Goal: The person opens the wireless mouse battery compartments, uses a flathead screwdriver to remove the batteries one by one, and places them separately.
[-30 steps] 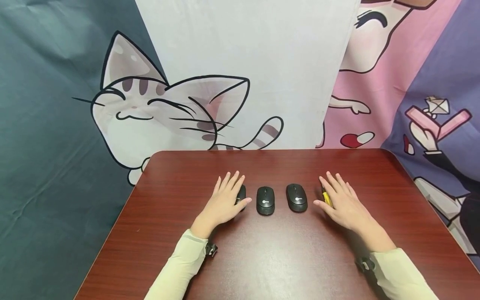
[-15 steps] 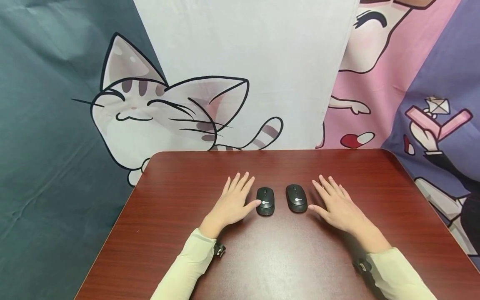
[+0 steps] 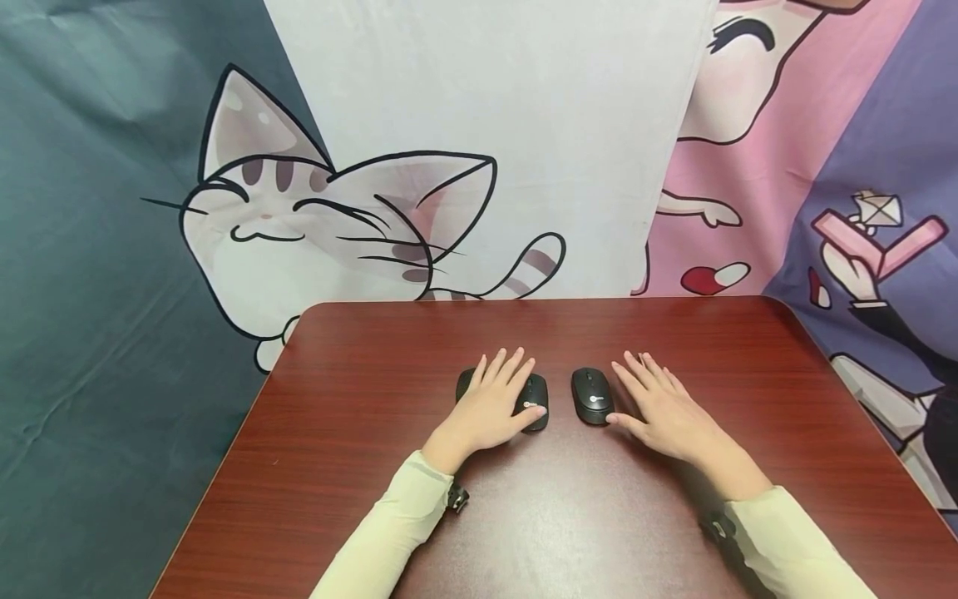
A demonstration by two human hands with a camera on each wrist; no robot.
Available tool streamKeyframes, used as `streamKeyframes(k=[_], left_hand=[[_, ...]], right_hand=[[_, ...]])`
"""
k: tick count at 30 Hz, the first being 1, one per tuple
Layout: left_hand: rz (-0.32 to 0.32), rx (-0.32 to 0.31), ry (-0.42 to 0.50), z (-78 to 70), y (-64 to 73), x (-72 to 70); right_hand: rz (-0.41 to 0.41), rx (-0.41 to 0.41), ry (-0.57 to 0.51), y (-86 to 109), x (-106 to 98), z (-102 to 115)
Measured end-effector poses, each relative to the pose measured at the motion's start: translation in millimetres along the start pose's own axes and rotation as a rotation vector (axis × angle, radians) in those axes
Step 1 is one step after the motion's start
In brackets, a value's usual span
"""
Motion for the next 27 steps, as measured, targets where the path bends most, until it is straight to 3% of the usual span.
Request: streamKeyframes(k=[17, 27], left_hand=[[0.033, 0.039, -0.022, -31.6, -11.9, 16.0], [0.036, 0.064, -0.106, -45.9, -17.5, 24.6]], right_hand=[[0.002, -0.032, -0.001, -4.8, 6, 7], [0.03, -0.045, 0.024, -5.6, 9, 7]])
Point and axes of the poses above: each hand's wrist, its own y-axis away from the middle knuckle, its own x-axis out of the palm, z = x × y, the point moved 8 cm from there along -y, towards the middle knuckle, and after that the axes turned 14 degrees about -x, right-handed, at the moved point
